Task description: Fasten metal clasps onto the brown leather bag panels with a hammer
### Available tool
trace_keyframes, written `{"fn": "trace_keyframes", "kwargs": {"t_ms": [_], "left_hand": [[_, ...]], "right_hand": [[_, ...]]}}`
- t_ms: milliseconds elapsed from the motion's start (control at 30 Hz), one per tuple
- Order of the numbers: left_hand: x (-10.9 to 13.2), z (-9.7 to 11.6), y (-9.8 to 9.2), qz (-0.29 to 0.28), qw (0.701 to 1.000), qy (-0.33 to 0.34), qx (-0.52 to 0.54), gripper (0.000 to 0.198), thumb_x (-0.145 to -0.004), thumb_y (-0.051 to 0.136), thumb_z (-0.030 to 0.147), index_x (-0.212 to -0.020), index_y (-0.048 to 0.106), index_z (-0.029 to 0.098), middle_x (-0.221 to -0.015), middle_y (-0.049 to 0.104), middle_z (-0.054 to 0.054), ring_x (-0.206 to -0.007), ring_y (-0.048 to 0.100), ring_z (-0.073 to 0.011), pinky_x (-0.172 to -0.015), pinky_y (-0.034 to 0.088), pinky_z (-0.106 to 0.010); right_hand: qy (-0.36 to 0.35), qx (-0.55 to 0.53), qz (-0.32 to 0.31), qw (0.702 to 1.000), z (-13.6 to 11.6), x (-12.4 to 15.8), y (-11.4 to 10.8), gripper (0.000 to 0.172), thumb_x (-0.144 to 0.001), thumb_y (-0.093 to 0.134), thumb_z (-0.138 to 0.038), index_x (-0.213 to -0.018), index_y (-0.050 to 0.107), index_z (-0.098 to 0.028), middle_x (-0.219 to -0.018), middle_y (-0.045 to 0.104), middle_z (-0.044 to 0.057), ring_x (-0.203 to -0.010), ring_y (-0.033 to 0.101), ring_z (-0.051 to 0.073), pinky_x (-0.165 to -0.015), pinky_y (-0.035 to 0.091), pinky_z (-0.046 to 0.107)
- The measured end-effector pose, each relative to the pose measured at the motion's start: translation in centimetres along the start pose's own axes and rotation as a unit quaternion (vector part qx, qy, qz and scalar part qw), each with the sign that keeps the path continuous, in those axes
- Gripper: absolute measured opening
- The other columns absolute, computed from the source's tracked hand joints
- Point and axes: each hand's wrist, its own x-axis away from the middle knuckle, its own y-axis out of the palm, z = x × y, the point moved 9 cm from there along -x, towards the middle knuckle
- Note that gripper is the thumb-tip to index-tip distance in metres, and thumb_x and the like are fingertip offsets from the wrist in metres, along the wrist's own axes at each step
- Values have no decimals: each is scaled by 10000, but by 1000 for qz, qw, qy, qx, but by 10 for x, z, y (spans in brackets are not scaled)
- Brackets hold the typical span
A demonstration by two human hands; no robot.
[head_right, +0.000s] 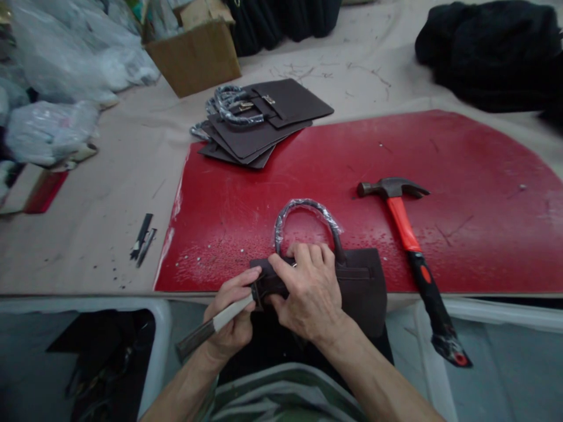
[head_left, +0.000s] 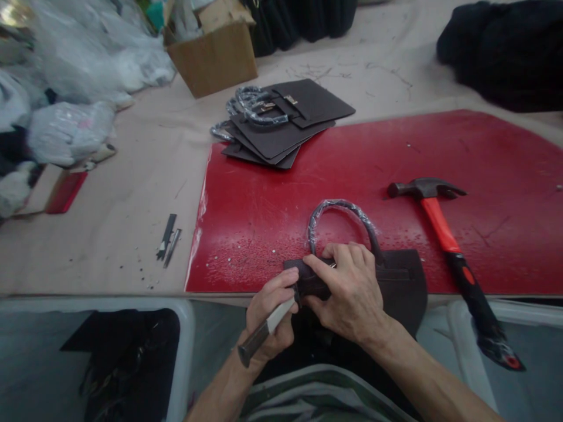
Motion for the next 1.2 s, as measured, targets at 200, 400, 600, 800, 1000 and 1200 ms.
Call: {"fn": "trace_keyframes", "kwargs": {"t_ms": [200, 400, 600, 800, 1000, 1200], "left_hand": [[-8, -4, 2, -18, 999, -38, -3, 235, -947, 493, 86, -1167, 540, 154, -1199, 658, -144, -1173, 647, -236, -968, 598, -393], [-13, -10, 5, -38, 996, -74, 19, 235, -948, 501, 104, -1165, 549, 181, -1189, 668, -135, -1160, 650, -251, -984, 582, -460], [-17, -5, 6, -19, 998, -57, -6, 267, -939, 464, 65, -1169, 541, 178, -1169, 659, -132, -1142, 645, -240, -962, 578, -463], [-32, 1, 9, -37, 998, -34, -44, 200, -937, 480, 105, -1109, 551, 177, -1110, 671, -126, -1072, 666, -222, -914, 589, -402], [-35, -4, 9, -35, 997, -31, -53, 170, -931, 485, 122, -1068, 566, 182, -1086, 683, -112, -1044, 679, -215, -914, 583, -395], [-33, 1, 10, -31, 997, -9, -72, 139, -948, 482, 150, -1052, 568, 179, -1072, 687, -117, -1052, 683, -221, -906, 584, -409]], "right_hand": [[-1, -4, -3, 1000, 0, 0, -1, 486, -693, 765, -357, -1154, 666, -240, -1073, 536, 105, -995, 447, 308, -941, 340, 482], [0, -4, -11, 1000, 1, -1, 1, 516, -679, 786, -362, -1166, 660, -250, -1074, 529, 101, -1000, 443, 305, -956, 332, 481], [8, -14, -10, 1000, 0, -3, -2, 525, -679, 808, -413, -1158, 674, -247, -1044, 530, 99, -989, 448, 304, -938, 328, 475], [-3, -44, -36, 998, 3, -19, -4, 650, -617, 869, -512, -1158, 683, -204, -1009, 558, 88, -966, 471, 282, -908, 324, 446], [-50, -116, -92, 988, 15, -34, -13, 447, -730, 787, -306, -1143, 662, -191, -1014, 633, 59, -972, 555, 231, -912, 371, 378], [170, 10, -110, 979, 32, -55, -8, 314, -886, 595, -431, -950, 692, -138, -911, 710, 141, -875, 666, 255, -739, 454, 319]]}}
